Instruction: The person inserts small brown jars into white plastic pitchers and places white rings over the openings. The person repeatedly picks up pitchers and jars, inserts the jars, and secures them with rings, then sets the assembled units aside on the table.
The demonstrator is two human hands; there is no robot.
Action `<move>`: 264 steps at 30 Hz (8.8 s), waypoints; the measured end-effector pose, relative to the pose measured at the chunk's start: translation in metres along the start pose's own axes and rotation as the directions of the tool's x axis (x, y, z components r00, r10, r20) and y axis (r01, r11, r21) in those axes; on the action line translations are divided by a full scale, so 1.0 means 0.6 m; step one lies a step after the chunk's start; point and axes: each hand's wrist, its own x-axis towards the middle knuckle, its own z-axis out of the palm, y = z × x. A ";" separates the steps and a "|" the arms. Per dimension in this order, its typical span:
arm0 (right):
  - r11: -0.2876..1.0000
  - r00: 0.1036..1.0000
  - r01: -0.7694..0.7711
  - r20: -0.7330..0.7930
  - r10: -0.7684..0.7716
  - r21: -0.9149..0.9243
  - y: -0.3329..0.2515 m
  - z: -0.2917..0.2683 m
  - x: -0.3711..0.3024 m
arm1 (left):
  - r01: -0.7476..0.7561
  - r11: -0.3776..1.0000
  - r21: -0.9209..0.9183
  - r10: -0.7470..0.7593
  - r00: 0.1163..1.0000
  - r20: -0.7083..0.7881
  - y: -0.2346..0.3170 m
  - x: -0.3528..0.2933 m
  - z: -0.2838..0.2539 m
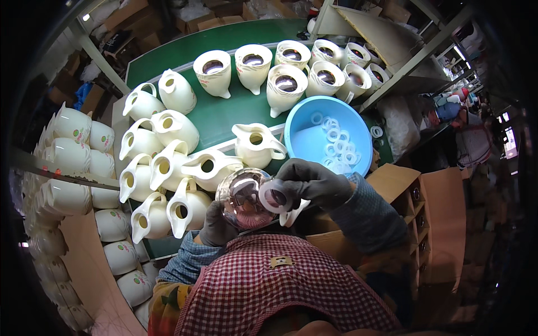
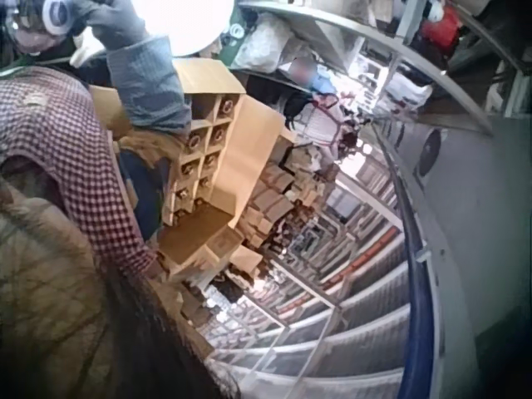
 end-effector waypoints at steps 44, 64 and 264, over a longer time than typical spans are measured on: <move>0.370 0.896 -0.328 -0.410 -0.170 -0.869 0.215 -0.145 0.266 | -0.253 0.967 0.007 0.251 0.955 -0.159 0.071 -0.090 -0.043; 0.650 0.758 0.412 -0.155 -0.633 -0.639 0.081 0.038 -0.054 | -0.037 0.996 -0.079 0.042 0.997 0.061 0.061 -0.050 -0.037; 0.196 0.756 0.370 0.172 -0.632 -0.908 0.115 0.124 0.060 | -0.015 0.956 -0.293 0.022 1.000 0.021 0.037 -0.084 -0.045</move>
